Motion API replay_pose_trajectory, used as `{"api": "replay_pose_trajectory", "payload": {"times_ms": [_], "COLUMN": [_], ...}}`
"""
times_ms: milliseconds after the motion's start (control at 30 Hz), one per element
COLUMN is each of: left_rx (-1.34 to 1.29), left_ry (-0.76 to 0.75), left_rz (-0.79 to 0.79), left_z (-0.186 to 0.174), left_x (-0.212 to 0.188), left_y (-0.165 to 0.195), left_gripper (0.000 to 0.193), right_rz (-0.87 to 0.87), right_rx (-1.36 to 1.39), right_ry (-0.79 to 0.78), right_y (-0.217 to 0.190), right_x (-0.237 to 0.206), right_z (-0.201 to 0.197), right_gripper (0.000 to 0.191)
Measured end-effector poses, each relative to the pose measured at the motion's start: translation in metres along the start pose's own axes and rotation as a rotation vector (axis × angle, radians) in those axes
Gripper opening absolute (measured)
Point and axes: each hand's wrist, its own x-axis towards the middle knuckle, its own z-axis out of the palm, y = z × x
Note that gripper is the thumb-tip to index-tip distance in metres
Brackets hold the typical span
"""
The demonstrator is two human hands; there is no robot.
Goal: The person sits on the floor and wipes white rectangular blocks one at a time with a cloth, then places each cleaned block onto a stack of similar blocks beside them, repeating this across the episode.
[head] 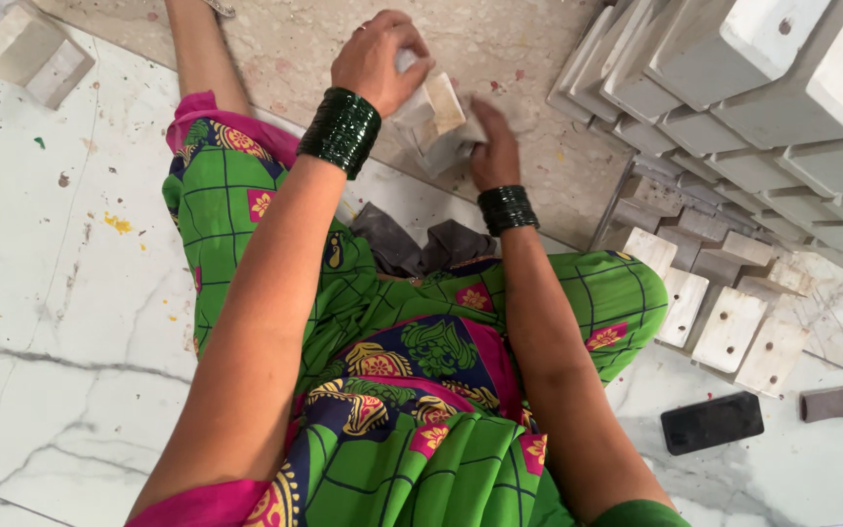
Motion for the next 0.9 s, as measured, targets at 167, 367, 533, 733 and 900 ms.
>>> {"api": "replay_pose_trajectory", "payload": {"times_ms": [167, 367, 533, 733, 900], "left_rx": [0.207, 0.371, 0.201, 0.120, 0.087], "left_ry": [0.100, -0.330, -0.198, 0.202, -0.111], "left_rz": [0.163, -0.032, 0.158, 0.161, -0.027], "left_z": [0.004, -0.003, -0.001, 0.017, 0.022], "left_x": [-0.008, -0.018, -0.034, -0.041, -0.042], "left_y": [0.000, 0.003, 0.011, 0.018, 0.023], "left_gripper": [0.059, 0.046, 0.035, 0.056, 0.058], "right_rz": [0.235, 0.310, 0.034, 0.204, 0.286], "right_rx": [-0.173, -0.262, 0.035, -0.119, -0.196], "right_ry": [-0.180, -0.228, 0.034, -0.200, -0.275], "right_y": [0.019, 0.023, 0.003, 0.014, 0.037], "right_x": [-0.013, -0.012, -0.004, -0.013, -0.023], "right_z": [0.012, 0.009, 0.005, 0.010, 0.016], "right_gripper": [0.050, 0.045, 0.069, 0.049, 0.038]}}
